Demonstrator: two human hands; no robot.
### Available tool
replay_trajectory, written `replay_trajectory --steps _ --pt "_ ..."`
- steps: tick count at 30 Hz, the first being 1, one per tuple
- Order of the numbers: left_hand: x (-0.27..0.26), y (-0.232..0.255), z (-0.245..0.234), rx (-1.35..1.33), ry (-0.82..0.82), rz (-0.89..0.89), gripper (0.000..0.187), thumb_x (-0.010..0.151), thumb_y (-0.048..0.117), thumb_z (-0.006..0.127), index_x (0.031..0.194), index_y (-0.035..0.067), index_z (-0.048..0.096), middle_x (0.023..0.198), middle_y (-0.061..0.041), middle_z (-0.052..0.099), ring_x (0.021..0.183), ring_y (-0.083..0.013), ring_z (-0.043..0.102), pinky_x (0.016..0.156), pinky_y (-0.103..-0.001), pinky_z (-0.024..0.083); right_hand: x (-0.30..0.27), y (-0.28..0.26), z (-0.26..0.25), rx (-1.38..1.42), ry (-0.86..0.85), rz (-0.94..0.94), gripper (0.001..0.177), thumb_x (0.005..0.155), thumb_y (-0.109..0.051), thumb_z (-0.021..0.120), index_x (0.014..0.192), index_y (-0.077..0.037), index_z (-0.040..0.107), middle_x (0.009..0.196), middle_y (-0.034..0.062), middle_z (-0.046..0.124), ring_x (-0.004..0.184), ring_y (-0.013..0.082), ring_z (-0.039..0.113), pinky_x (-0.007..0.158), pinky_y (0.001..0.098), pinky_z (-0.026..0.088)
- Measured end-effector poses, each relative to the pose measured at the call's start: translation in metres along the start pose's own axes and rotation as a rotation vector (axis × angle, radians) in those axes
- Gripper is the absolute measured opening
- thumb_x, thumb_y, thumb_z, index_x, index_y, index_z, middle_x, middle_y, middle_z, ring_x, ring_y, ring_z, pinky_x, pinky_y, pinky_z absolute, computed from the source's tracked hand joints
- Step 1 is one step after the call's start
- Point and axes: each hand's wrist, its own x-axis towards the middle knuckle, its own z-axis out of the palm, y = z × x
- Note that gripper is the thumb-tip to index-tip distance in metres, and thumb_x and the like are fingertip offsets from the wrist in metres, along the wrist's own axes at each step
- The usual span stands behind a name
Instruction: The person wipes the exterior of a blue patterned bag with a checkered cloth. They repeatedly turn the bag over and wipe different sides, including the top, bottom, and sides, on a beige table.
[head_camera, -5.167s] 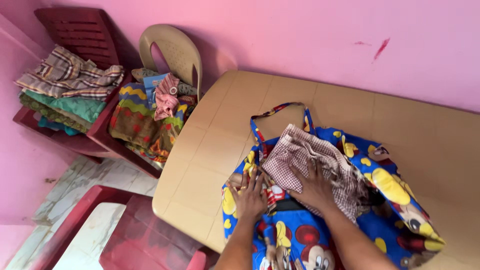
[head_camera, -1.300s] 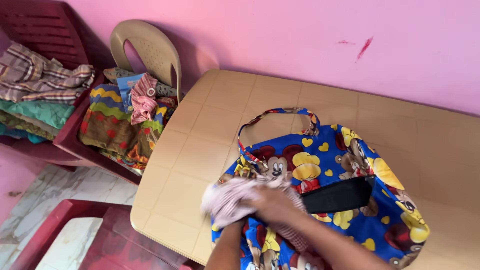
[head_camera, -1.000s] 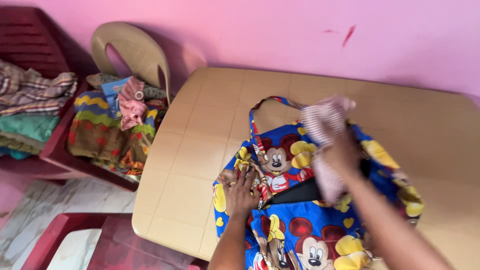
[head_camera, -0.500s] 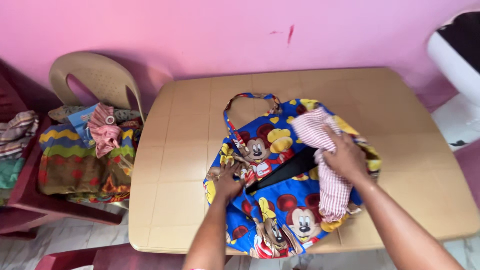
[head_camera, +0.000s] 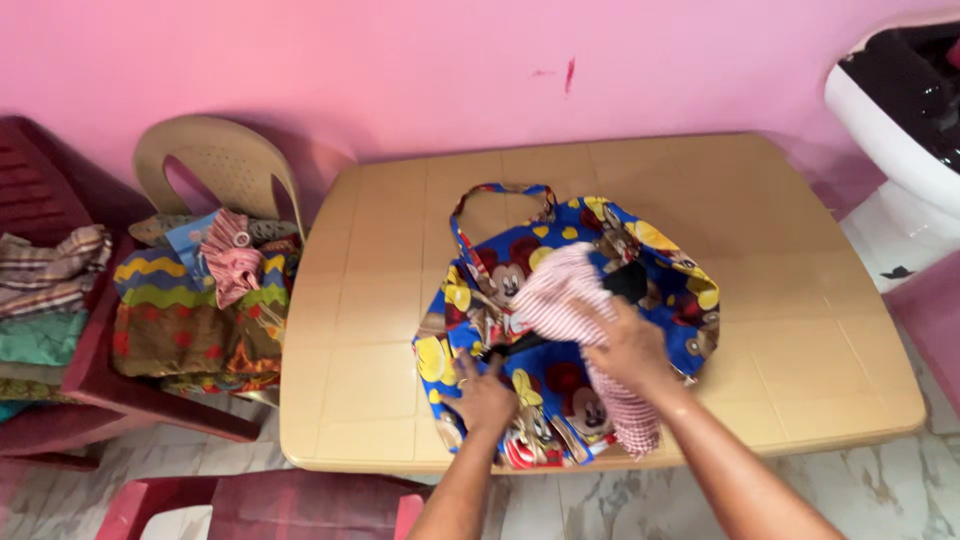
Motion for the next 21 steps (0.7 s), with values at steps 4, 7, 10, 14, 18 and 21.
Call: replay_trajectory --steps 4,7,10,14,18,21 --pt "0.012 -0.023 0.052 -0.068 0.041 -0.108 0.078 0.081 0.052 0.067 0.153 0.032 0.042 0.169 -0.003 0.013 0.16 -0.0281 0.008 0.12 -0.071 0.003 -0.035 -0.05 0.063 0.129 -0.346 -0.222 0.076 0.075 -0.017 0.066 0.147 -0.039 0.052 0.132 0.0147 0.062 0.123 0.0368 0.06 0.096 0.0484 0.052" --pt "0.004 -0.025 0.064 -0.086 0.096 -0.11 0.078 0.083 0.059 0.065 0.152 0.03 0.042 0.169 -0.007 0.011 0.157 -0.0255 0.015 0.123 -0.067 -0.003 -0.068 -0.066 0.079 0.188 -0.586 -0.013 0.078 0.08 -0.021 0.069 0.153 -0.039 0.047 0.138 0.0182 0.051 0.125 0.0385 0.05 0.097 0.0567 0.043" --pt "0.009 -0.017 0.063 -0.029 0.131 -0.131 0.072 0.089 0.051 0.062 0.154 0.029 0.041 0.17 -0.013 0.012 0.153 -0.0284 0.021 0.123 -0.067 -0.002 -0.083 -0.048 0.09 0.135 -0.501 -0.03 0.075 0.078 -0.021 0.069 0.149 -0.036 0.051 0.14 0.0164 0.051 0.124 0.0362 0.051 0.092 0.0544 0.045" --pt "0.006 -0.011 0.056 0.086 0.197 -0.196 0.079 0.079 0.019 0.065 0.154 0.033 0.044 0.166 -0.013 0.018 0.155 -0.0305 0.023 0.117 -0.065 0.002 -0.093 0.017 0.132 -0.019 -0.196 -0.143 0.067 0.076 -0.008 0.063 0.136 -0.04 0.063 0.128 0.0217 0.058 0.114 0.0394 0.06 0.078 0.0509 0.054" --pt "0.001 -0.008 0.051 -0.052 0.224 -0.191 0.072 0.081 0.02 0.066 0.149 0.033 0.047 0.165 -0.013 0.022 0.14 -0.0303 0.046 0.124 -0.063 0.004 -0.066 0.165 0.107 -0.314 -0.539 0.322 0.038 0.099 -0.022 0.051 0.135 -0.026 0.063 0.112 0.0124 0.072 0.098 0.0283 0.072 0.083 0.0452 0.059" --pt "0.003 -0.008 0.056 0.002 0.294 -0.182 0.07 0.082 0.015 0.061 0.149 0.034 0.049 0.164 -0.015 0.026 0.133 -0.03 0.055 0.125 -0.063 0.005 -0.038 0.193 0.06 -0.031 -0.324 0.463 0.067 0.083 -0.019 0.061 0.148 -0.037 0.055 0.096 0.0205 0.072 0.087 0.0377 0.07 0.081 0.0488 0.056"
